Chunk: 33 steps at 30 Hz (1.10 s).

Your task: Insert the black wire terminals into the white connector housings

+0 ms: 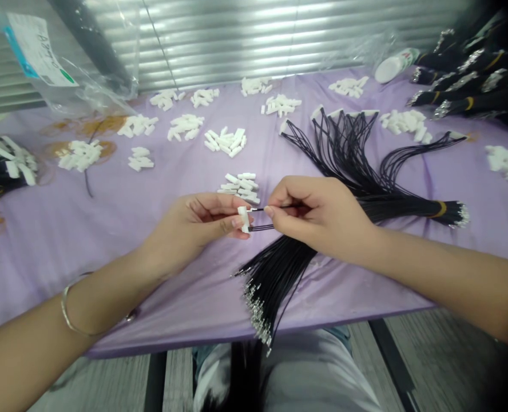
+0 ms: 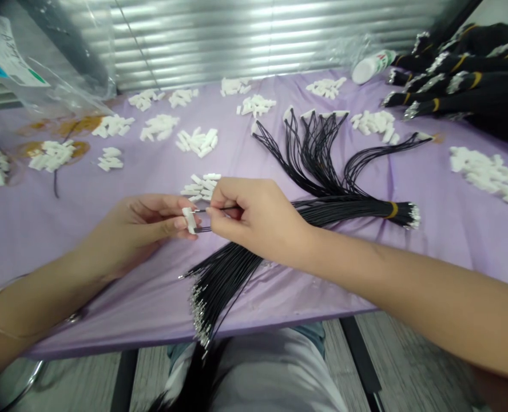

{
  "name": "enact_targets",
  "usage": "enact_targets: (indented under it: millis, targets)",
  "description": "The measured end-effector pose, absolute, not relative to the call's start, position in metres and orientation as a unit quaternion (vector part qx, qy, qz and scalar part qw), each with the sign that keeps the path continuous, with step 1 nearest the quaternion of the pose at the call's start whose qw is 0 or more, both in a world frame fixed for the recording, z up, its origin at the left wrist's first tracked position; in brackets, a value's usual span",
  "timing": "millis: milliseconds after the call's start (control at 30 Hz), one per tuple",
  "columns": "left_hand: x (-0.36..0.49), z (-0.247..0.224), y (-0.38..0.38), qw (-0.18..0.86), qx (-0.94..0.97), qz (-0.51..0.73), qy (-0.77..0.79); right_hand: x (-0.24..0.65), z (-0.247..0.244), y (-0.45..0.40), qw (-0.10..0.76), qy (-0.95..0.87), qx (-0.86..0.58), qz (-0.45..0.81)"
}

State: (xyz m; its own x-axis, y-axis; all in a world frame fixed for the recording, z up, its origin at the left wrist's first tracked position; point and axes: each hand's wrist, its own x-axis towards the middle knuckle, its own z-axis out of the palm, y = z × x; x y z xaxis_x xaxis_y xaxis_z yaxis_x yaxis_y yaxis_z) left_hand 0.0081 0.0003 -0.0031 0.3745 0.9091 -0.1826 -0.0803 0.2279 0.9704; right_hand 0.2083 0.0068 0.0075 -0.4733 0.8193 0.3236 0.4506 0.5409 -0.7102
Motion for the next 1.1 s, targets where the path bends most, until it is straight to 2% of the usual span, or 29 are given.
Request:
enact_targets:
  millis: [667, 967, 1100]
  targets:
    - [0.0066, -0.0018, -0.0009, 0.646, 0.532, 0.323, 0.442, 0.2067, 0.0015, 0.0051, 0.332, -0.847, -0.320, 0.263]
    - [0.0091, -0.0033, 0.0004, 0.666, 0.508, 0.305, 0.452, 0.2019, -0.0008, 0.0036, 0.310, -0.838, -0.353, 0.279]
    - [0.0105, -0.0012, 0.0012, 0.662, 0.508, 0.313, 0.454, 0.2049, 0.0001, 0.0053, 0.278, -0.882, -0.325, 0.197]
